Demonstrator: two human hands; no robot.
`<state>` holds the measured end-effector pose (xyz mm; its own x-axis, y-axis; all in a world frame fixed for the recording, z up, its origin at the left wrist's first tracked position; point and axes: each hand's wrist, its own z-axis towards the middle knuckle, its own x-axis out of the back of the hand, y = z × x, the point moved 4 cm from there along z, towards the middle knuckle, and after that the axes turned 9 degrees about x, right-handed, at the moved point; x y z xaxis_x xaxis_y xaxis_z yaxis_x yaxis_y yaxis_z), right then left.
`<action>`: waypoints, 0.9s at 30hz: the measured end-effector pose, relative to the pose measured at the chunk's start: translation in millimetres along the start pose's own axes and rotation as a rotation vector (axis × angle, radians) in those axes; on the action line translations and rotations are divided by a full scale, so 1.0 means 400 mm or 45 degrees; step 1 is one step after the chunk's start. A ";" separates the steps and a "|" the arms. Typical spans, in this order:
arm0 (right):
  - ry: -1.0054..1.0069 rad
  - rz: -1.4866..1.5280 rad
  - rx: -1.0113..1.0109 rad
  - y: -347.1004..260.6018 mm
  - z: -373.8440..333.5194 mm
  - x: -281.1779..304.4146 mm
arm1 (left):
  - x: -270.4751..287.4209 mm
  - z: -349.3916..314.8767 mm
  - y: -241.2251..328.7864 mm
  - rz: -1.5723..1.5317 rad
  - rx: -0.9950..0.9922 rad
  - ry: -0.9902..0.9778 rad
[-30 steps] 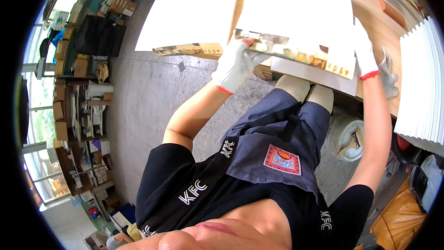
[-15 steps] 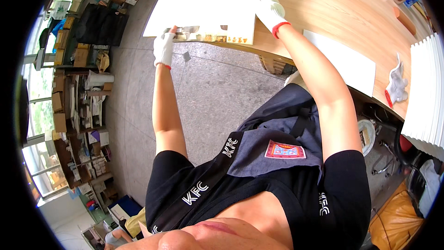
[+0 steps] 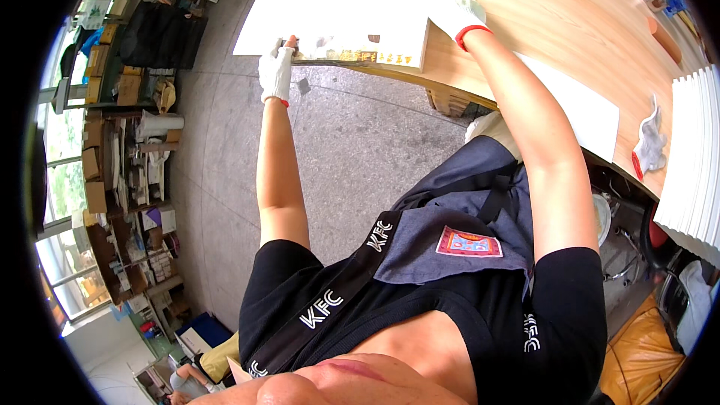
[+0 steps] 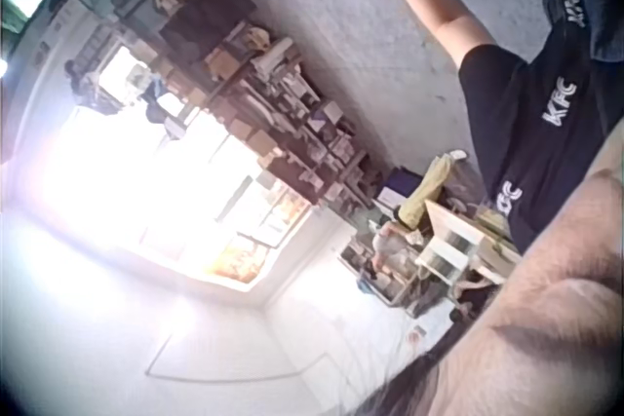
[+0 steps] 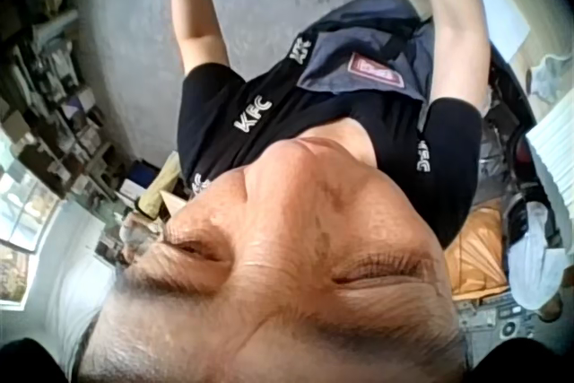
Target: The person picks up a white board from a stack, places it on a table, applies a long adhesive strip along one edge by hand, and places the labeled board onto another stack.
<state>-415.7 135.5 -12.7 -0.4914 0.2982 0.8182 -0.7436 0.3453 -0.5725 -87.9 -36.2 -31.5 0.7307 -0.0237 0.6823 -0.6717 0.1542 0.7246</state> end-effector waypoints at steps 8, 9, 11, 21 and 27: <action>-0.206 0.139 0.063 -0.027 0.015 0.023 | 0.011 0.024 0.035 0.103 0.077 -0.236; -0.191 -0.275 0.283 -0.071 0.010 0.051 | 0.026 0.074 -0.005 0.180 0.122 -0.356; -0.141 -0.229 0.380 -0.096 -0.007 0.090 | 0.034 0.087 0.085 0.586 0.013 -0.263; -0.073 0.083 0.236 -0.010 -0.478 0.333 | -0.249 -0.574 1.023 -0.694 -1.146 -1.551; 0.175 0.115 0.080 0.215 -0.716 0.351 | -0.433 -1.000 1.368 -0.744 -1.188 -2.076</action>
<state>-418.7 461.8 38.0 -0.4941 0.4455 0.7465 -0.7285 0.2564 -0.6352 -533.0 447.5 208.4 -0.3542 -0.9042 0.2386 0.2301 0.1631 0.9594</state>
